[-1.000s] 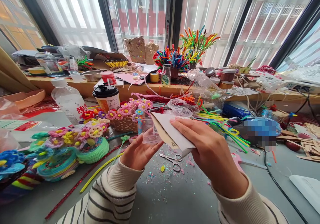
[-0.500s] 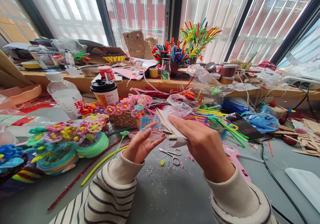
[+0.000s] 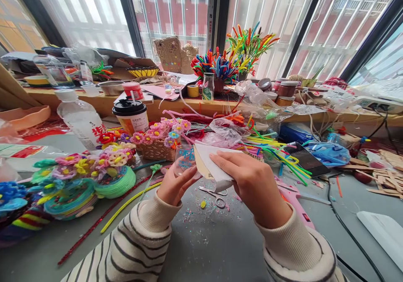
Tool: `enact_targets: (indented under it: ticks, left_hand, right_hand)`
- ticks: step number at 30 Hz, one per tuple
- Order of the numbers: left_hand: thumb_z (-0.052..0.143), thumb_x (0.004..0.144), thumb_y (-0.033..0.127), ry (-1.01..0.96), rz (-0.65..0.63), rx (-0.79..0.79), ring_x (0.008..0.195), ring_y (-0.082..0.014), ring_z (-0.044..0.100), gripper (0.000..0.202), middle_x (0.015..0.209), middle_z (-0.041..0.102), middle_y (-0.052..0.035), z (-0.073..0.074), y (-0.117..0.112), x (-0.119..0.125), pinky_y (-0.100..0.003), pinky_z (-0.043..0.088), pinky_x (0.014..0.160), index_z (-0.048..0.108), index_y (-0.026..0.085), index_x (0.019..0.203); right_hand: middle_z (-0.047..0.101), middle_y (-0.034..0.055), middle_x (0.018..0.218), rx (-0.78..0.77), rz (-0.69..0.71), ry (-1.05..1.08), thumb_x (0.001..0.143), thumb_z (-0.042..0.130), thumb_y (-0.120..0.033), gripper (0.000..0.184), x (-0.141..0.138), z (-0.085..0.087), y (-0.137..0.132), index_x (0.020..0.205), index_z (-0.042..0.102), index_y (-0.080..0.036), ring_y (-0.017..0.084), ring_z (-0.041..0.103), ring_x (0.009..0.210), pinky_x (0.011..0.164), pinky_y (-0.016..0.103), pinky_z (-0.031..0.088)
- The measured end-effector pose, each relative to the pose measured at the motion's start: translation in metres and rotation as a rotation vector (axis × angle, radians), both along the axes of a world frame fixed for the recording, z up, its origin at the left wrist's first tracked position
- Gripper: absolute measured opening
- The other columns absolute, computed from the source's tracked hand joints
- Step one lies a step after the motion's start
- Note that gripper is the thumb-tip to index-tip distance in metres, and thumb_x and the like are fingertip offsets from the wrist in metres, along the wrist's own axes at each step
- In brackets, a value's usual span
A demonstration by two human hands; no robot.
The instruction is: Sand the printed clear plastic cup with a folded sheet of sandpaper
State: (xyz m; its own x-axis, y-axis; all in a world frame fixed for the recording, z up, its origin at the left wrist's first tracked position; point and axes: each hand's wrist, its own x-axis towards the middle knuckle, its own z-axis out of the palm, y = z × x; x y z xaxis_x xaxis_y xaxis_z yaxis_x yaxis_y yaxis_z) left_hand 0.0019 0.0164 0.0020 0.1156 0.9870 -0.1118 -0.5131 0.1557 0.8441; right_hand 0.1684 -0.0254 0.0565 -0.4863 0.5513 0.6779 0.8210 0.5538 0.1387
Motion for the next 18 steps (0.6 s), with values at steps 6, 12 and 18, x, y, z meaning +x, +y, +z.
enact_targets:
  ticks: [6,12,18]
  left_hand:
    - [0.084,0.037,0.030,0.012,0.046,0.023,0.091,-0.0222,0.062,0.072,0.088,0.066,-0.0058,-0.007,0.004,0.002,-0.038,0.044,0.089,0.053,0.016,0.100]
    - [0.085,0.034,0.029,-0.001,0.041,0.023,0.089,-0.0220,0.063,0.076,0.086,0.067,-0.0058,-0.012,0.009,0.001,-0.037,0.046,0.086,0.052,0.015,0.100]
    - [0.084,0.037,0.026,-0.044,0.034,0.064,0.078,-0.0180,0.064,0.070,0.086,0.066,-0.0048,-0.013,0.010,0.001,-0.034,0.047,0.080,0.054,0.015,0.099]
  right_hand:
    - [0.067,0.0047,0.102,0.001,-0.008,-0.026,0.083,0.039,-0.009,0.034,0.000,0.001,0.000,0.107,0.061,-0.016,0.016,0.063,0.092,0.074,0.025,0.052]
    - [0.066,0.0060,0.104,0.048,-0.032,-0.028,0.082,0.039,-0.007,0.035,-0.004,-0.003,0.001,0.108,0.060,-0.016,0.016,0.062,0.093,0.075,0.026,0.052]
    - [0.065,0.0063,0.105,0.058,-0.060,-0.020,0.082,0.039,-0.006,0.036,-0.005,-0.006,0.001,0.110,0.059,-0.016,0.015,0.061,0.094,0.075,0.025,0.051]
